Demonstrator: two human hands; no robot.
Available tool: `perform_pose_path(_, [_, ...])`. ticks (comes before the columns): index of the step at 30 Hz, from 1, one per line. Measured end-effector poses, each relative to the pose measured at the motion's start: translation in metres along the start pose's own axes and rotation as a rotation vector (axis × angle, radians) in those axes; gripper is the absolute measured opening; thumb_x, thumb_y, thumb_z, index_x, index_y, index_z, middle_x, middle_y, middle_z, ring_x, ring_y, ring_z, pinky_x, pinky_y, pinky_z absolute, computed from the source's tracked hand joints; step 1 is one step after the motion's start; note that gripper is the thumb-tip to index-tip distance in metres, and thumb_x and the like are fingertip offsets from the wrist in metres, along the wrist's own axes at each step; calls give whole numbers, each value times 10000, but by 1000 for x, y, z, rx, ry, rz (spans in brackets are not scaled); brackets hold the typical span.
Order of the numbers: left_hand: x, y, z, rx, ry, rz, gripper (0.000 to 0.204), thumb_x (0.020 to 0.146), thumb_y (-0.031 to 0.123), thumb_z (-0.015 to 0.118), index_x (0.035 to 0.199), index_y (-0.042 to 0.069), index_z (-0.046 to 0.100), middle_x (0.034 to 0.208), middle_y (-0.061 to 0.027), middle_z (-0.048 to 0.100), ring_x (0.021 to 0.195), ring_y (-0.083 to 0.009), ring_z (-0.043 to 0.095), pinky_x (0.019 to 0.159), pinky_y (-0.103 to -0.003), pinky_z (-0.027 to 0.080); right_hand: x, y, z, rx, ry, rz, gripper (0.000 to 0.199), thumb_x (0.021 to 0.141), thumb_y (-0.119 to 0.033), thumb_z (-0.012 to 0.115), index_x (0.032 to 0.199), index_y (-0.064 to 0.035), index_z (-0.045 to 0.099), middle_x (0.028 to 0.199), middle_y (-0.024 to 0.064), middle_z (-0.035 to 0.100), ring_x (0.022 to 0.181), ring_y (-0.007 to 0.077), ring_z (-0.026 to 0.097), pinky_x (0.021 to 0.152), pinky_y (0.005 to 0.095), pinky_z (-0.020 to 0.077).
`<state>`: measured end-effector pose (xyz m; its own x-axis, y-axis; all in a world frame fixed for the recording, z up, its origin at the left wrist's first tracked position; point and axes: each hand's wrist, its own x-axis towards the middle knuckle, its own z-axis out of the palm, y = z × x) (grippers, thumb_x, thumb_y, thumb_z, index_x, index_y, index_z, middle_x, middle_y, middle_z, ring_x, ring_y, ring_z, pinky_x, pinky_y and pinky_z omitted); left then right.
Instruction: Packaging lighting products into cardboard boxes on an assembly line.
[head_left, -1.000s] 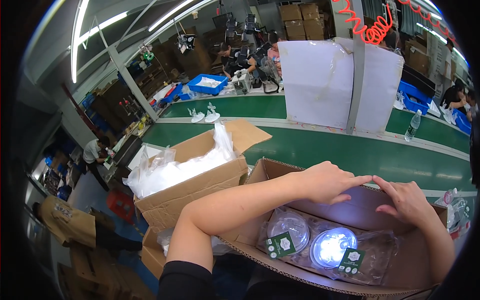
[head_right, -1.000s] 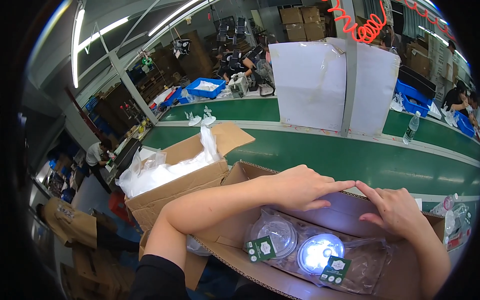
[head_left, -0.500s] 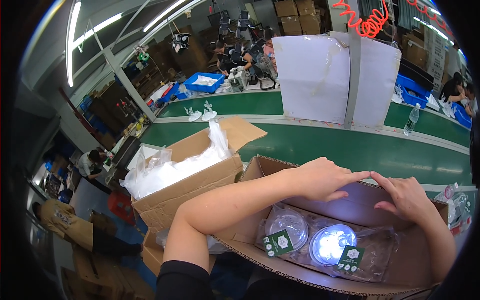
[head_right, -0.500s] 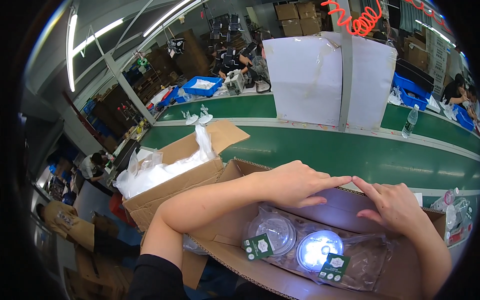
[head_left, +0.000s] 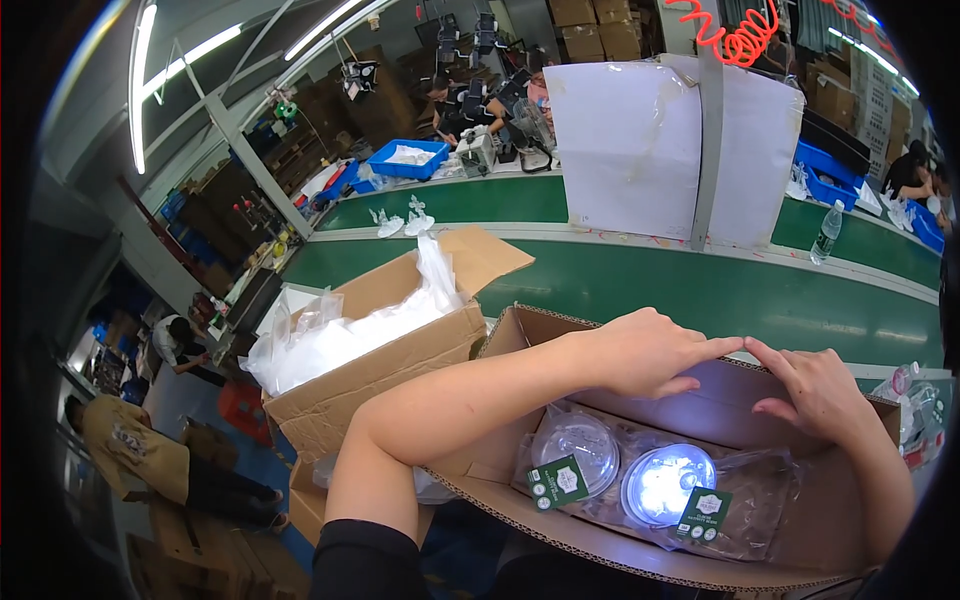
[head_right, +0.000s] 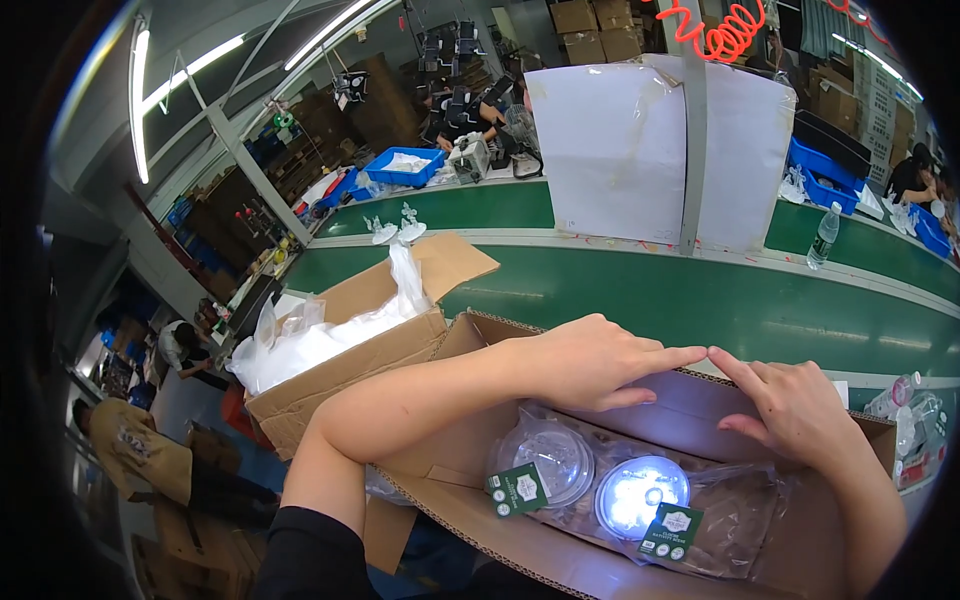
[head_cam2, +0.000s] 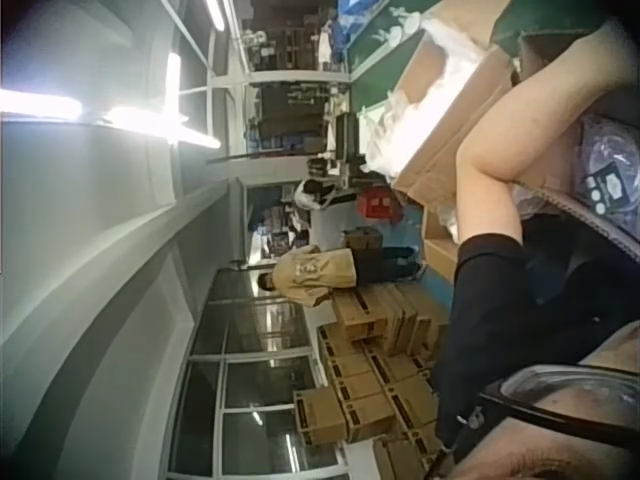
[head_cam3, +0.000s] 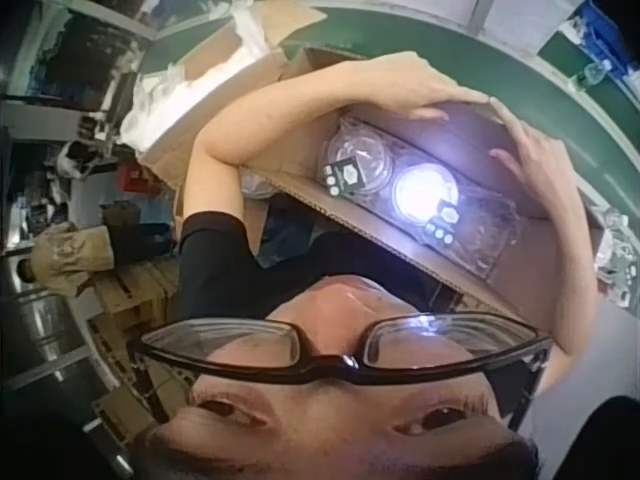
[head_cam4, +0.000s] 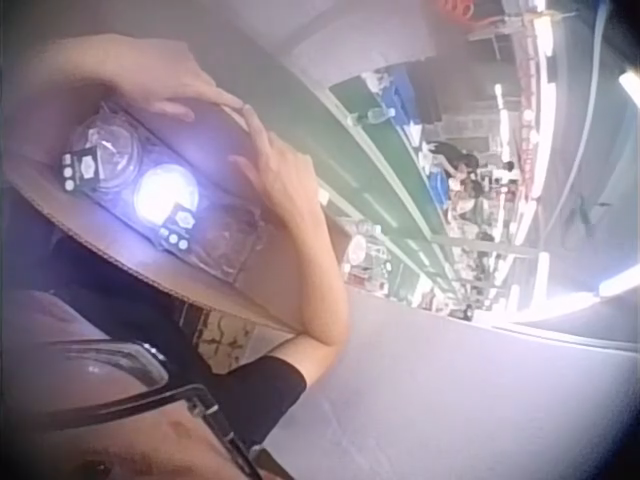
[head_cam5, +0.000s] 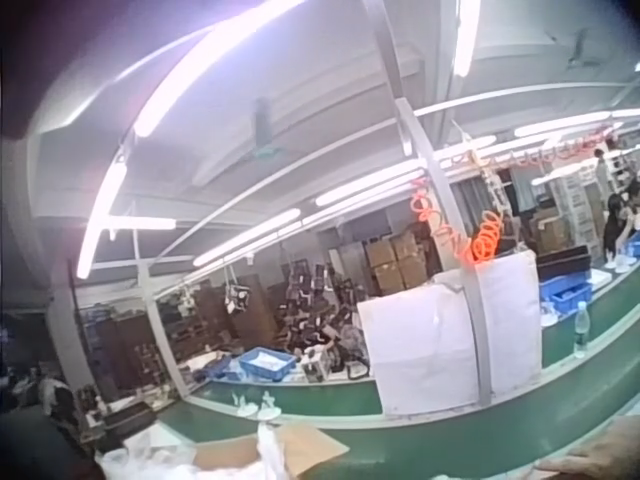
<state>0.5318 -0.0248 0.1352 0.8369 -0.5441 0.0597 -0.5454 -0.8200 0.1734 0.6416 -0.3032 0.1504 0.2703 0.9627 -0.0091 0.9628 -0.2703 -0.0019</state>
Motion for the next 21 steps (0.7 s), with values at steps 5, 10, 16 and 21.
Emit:
perform_pose_path(5, [0,-1,2,2,13,8,727,990,292,639,1621,180,294,1205,-145,722,945,-342,734,725,-439,606,-1,-1,0,6,14,-1,869,845,-440,771,1547,-88,399,1067,151,724,926,356,703,751,450,539])
perform_pose_path(10, [-2,-1,1,6,8,-1,727,993,295,635,1623,181,291,1202,-148,720,932,-349,732,730,-448,604,1,0,2,9,24,-10,870,843,-437,773,1548,-90,399,1062,150,723,919,356,701,751,450,538])
perform_pose_path(16, [0,1,-2,5,-21,-7,729,993,297,636,1623,179,291,1210,-156,717,930,-351,732,726,-449,601,0,1,4,8,42,-16,870,842,-430,776,1550,-93,398,1061,149,722,916,356,700,750,451,536])
perform_pose_path(21, [-1,-1,1,-3,-1,-5,726,992,300,637,1621,180,296,1210,-158,719,937,-351,731,720,-445,600,0,1,3,5,45,-18,870,842,-423,778,1551,-94,397,1069,146,724,920,353,702,749,449,534])
